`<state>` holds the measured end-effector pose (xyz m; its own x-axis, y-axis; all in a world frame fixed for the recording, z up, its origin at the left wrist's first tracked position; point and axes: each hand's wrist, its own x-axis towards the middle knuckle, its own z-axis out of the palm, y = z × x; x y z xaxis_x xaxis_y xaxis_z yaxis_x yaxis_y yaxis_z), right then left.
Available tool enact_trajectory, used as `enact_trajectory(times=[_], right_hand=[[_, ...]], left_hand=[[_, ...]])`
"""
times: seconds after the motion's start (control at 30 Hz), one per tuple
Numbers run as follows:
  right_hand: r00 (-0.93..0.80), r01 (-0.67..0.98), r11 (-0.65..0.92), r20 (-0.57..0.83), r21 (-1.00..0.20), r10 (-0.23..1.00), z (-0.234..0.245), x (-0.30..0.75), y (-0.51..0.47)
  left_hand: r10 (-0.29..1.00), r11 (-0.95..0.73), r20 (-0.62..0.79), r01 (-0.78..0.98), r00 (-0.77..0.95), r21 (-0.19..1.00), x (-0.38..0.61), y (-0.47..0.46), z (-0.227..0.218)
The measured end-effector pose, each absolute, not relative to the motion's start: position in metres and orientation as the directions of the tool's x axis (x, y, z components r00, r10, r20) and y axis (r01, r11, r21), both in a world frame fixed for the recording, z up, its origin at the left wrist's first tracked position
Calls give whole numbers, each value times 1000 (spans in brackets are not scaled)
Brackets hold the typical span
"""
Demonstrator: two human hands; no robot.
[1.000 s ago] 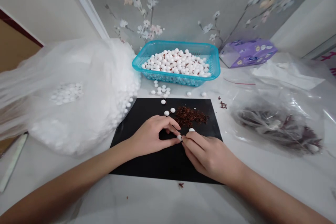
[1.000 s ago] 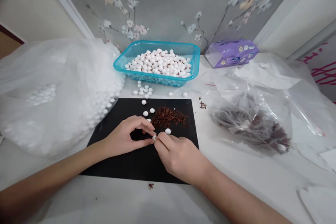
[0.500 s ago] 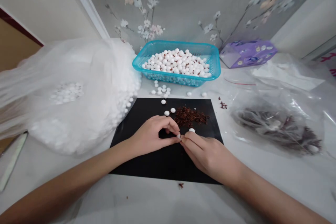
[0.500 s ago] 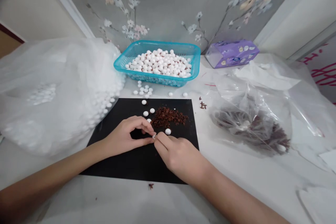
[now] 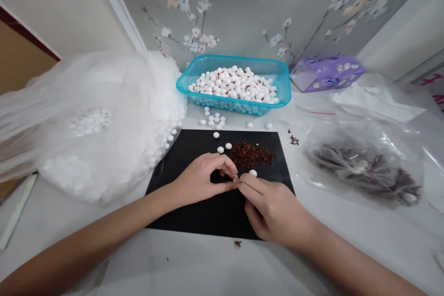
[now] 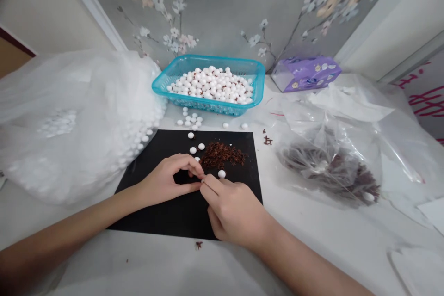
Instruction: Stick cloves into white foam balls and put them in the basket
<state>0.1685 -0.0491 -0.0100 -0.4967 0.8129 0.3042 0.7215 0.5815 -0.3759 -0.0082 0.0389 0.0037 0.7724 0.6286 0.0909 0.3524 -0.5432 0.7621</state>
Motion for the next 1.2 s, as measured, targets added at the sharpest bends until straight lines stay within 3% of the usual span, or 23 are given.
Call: enact_trajectory(times=[0.2, 0.33, 0.5, 0.6, 0.73, 1.0, 1.1, 1.2], right_hand=[[-359, 828, 501, 447, -252, 819, -14, 165, -54], [-87, 853, 335, 523, -399, 848, -15, 172, -51], [186, 884, 27, 406, -466, 895, -15, 186, -39], [208, 885, -25, 347, -466, 914, -17, 189, -35], [209, 877, -1, 380, -480, 901, -20, 190, -35], [221, 866, -15, 355, -500, 908, -20, 189, -37], [224, 862, -12, 359, -506, 906, -19, 189, -37], [223, 855, 3, 371, -519, 902, -20, 190, -37]], left_hand=[[640, -571, 133, 353, 756, 741, -8, 36, 3], [674, -596, 211, 351, 708, 723, -9, 34, 3], [785, -620, 425, 551, 452, 559, -15, 44, 5], [820, -567, 428, 648, 381, 509, -20, 54, 3], [840, -540, 349, 709, 416, 454, -22, 60, 0], [772, -633, 313, 631, 552, 449, -22, 60, 2], [754, -657, 273, 664, 598, 358, -24, 66, 2], [771, -632, 247, 753, 588, 182, -29, 78, -1]])
